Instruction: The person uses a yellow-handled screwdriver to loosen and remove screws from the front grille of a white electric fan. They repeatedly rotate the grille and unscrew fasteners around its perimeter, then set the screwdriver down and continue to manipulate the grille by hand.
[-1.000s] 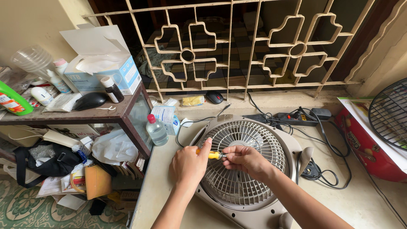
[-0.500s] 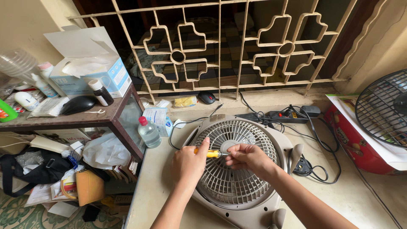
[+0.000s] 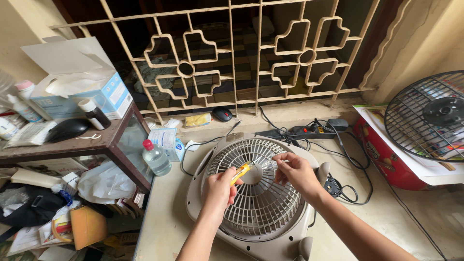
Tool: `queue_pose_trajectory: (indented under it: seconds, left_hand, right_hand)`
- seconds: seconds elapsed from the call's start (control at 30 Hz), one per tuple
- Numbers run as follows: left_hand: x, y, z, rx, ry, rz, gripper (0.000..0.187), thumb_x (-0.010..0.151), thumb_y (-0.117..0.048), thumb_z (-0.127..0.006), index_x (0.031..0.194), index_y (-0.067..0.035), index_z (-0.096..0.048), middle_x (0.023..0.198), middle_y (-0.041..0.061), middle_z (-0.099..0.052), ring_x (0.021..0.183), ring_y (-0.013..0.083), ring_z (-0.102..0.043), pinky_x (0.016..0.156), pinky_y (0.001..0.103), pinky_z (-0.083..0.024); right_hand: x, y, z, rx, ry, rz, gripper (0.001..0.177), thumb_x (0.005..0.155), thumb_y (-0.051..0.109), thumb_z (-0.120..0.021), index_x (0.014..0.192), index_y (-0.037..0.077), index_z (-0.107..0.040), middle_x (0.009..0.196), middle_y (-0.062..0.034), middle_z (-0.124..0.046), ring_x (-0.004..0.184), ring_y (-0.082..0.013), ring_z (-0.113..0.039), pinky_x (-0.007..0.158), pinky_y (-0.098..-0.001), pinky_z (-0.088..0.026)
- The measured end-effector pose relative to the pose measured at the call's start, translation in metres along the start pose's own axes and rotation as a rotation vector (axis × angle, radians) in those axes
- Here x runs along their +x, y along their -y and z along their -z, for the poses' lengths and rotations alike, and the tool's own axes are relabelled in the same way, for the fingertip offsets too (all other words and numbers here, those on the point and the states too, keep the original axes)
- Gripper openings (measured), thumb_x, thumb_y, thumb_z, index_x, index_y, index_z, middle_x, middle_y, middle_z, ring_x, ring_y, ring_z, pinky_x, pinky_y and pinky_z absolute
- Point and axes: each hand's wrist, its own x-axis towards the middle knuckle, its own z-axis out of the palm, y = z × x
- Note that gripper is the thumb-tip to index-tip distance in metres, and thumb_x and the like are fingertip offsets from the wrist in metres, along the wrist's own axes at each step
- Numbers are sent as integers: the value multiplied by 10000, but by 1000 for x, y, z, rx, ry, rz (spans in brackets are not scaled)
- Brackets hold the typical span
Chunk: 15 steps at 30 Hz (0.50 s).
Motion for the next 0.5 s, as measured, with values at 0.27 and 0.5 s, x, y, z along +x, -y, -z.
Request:
queue_pose_trajectory:
  seconds: [0.27, 0.5]
  left_hand:
    - [4, 9, -28, -68, 132, 57, 395, 951, -356, -585, 865, -11, -757, 556, 21, -545, 392, 76, -457, 354, 238, -322]
    - [7, 14, -51, -47, 255, 117, 390, 948, -364, -590, 1020, -4, -721, 755, 103, -724, 537, 136, -665, 459, 261, -523]
  right_hand:
    - [-9, 1, 34, 35, -47, -12, 161, 986, 137, -618, 1014, -12, -672, 882, -95, -749, 823, -168, -743, 767, -322, -632]
    - [-17, 1, 66, 18, -136, -120, 196, 942, 127, -678, 1011, -55, -693, 933, -129, -784, 876, -200, -769, 811, -310, -641]
